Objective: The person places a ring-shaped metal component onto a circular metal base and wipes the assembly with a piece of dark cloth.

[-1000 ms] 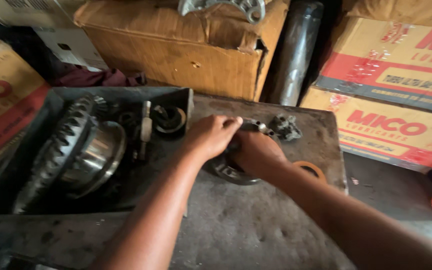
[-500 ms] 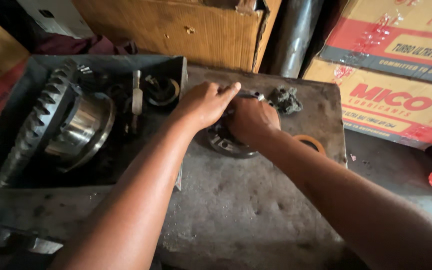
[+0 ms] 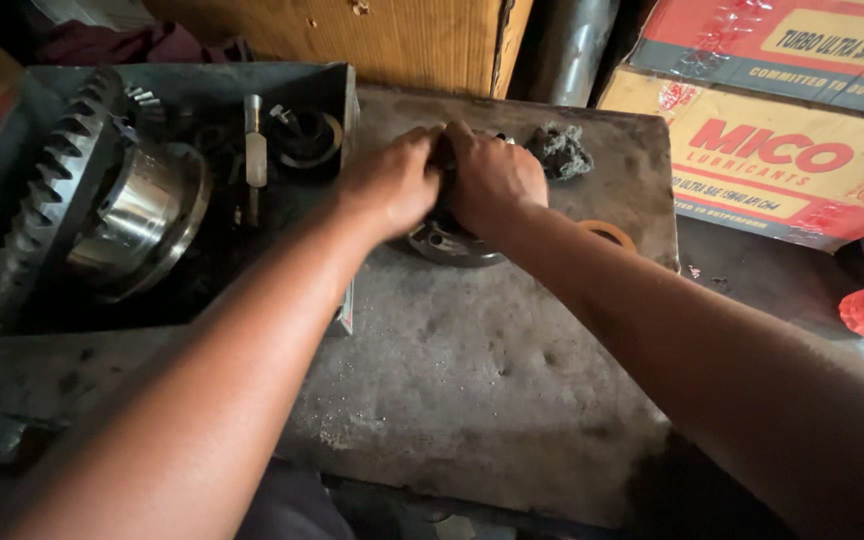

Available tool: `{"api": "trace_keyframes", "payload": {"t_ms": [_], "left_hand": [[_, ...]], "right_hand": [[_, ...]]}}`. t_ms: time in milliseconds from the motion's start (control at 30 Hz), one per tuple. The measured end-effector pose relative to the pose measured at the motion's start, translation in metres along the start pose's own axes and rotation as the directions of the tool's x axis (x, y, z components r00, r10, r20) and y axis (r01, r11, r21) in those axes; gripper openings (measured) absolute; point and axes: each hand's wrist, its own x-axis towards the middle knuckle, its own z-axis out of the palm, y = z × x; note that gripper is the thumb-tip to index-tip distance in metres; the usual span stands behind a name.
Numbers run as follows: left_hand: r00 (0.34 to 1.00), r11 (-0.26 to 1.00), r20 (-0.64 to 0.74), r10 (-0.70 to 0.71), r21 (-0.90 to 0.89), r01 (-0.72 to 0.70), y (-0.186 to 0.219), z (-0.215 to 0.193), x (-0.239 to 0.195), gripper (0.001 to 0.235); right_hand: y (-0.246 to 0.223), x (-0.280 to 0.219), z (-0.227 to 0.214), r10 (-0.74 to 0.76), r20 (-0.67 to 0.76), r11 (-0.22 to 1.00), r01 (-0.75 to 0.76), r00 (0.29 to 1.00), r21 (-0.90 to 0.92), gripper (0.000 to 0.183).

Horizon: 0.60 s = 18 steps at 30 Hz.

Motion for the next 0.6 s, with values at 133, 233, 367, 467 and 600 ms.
{"api": "trace_keyframes", "payload": {"t_ms": [133,233,367,467,600], "left_hand": [[0.998,0.998,-0.044,0.043,0.05,-0.04,0.001,0.017,-0.011,0.083],[0.999,0.997,0.02,0.044,0.061,-0.045,-0.005,0.024,-0.009,0.089],[0.998,1.0,0.057,-0.003,0.023,0.001,-0.007,0.025,-0.003,0.088],[0.999,0.999,0.002,0.045,0.019,-0.045,-0.003,0.022,-0.006,0.087],[1.0,1.0,0.028,-0.001,0.0,0.001,0.0,0.025,-0.009,0.089]], "right_hand": [[0.003,-0.004,-0.006,-0.102,-0.056,0.993,0.105,0.993,0.05,0.049],[0.005,-0.003,-0.009,-0.061,0.13,0.998,0.064,0.99,-0.016,0.045],[0.006,-0.003,-0.018,-0.29,0.146,0.935,0.313,0.946,-0.167,0.027],[-0.003,0.001,-0.02,-0.252,0.168,0.9,0.295,0.953,-0.321,0.023],[0.004,-0.005,-0.018,-0.205,0.011,0.956,0.202,0.979,-0.211,0.027]]}}
